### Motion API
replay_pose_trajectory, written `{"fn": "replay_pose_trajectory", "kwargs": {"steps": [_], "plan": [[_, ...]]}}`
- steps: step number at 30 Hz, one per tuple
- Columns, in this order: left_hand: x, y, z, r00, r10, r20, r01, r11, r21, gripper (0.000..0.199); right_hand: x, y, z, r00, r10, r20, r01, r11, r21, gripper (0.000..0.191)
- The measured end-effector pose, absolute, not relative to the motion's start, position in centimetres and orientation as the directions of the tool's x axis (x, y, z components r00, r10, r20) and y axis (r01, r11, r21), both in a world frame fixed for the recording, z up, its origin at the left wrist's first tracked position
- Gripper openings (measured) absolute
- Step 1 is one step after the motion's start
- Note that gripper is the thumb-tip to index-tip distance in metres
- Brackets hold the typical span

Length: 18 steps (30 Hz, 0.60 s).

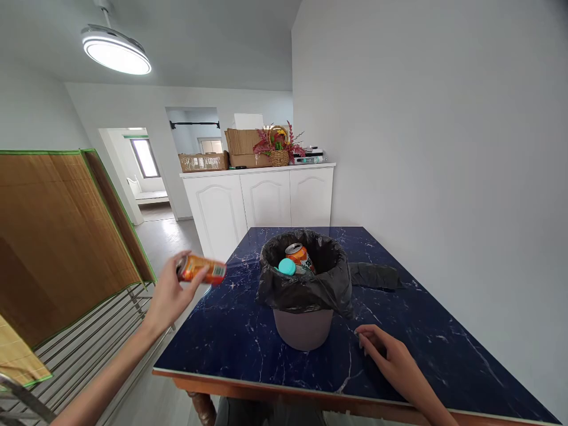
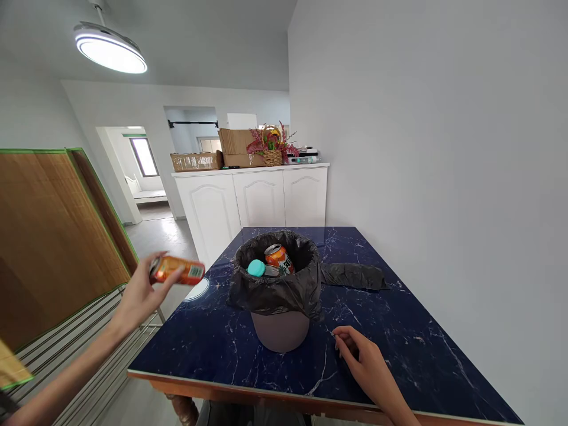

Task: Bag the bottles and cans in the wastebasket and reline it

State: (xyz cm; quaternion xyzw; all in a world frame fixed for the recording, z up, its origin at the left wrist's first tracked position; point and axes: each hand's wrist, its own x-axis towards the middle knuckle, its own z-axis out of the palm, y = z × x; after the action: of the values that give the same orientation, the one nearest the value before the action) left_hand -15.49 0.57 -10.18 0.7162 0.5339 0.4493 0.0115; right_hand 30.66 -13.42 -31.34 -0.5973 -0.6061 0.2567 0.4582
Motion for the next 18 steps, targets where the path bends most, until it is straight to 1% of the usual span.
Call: {"fn": "replay_pose_trajectory", "kwargs": {"steps": [1, 2, 3, 5, 7, 9, 11, 13, 15, 18], "plan": [[-13.5, 0.0, -8.1, -0.011, 0.740, 0.673, 0.673, -0.492, 0.552, 0.066, 30.7, -13.4, -31.3, 0.132, 0.960, 0.248, 0.489, 0.155, -0.858, 0.042], [-11.5, -0.5, -6.1, -0.015, 0.714, 0.700, 0.594, -0.557, 0.580, 0.061, 30.7, -13.4, -31.3, 0.131, 0.959, 0.250, 0.489, 0.156, -0.858, 0.042], [-9.3, -1.1, -4.4, 0.020, 0.706, 0.708, 0.535, -0.606, 0.589, 0.057, 30.7, -13.5, -31.3, 0.131, 0.959, 0.252, 0.489, 0.159, -0.858, 0.042], [-5.0, -1.8, -1.8, 0.128, 0.668, 0.733, 0.422, -0.706, 0.569, 0.052, 30.7, -13.5, -31.3, 0.129, 0.959, 0.254, 0.489, 0.161, -0.857, 0.042], [-1.2, -2.1, -0.6, 0.277, 0.636, 0.720, 0.320, -0.768, 0.555, 0.053, 30.8, -13.5, -31.4, 0.121, 0.963, 0.240, 0.485, 0.153, -0.861, 0.043], [1.7, -1.8, -0.5, 0.446, 0.643, 0.622, 0.304, -0.763, 0.571, 0.056, 30.8, -13.5, -31.4, 0.113, 0.971, 0.213, 0.480, 0.134, -0.867, 0.044], [3.3, -1.4, -1.2, 0.552, 0.653, 0.518, 0.341, -0.744, 0.574, 0.059, 30.8, -13.5, -31.3, 0.110, 0.974, 0.197, 0.476, 0.122, -0.871, 0.045], [3.5, -0.9, -1.9, 0.558, 0.670, 0.490, 0.382, -0.731, 0.565, 0.058, 30.7, -13.5, -31.1, 0.111, 0.974, 0.196, 0.473, 0.122, -0.873, 0.046], [2.5, -0.4, -2.7, 0.484, 0.697, 0.529, 0.402, -0.714, 0.573, 0.053, 30.7, -13.5, -31.0, 0.115, 0.973, 0.200, 0.470, 0.125, -0.874, 0.045], [-0.5, 0.5, -4.1, 0.346, 0.760, 0.550, 0.419, -0.650, 0.634, 0.045, 30.6, -13.7, -30.8, 0.131, 0.968, 0.215, 0.458, 0.133, -0.879, 0.044]]}}
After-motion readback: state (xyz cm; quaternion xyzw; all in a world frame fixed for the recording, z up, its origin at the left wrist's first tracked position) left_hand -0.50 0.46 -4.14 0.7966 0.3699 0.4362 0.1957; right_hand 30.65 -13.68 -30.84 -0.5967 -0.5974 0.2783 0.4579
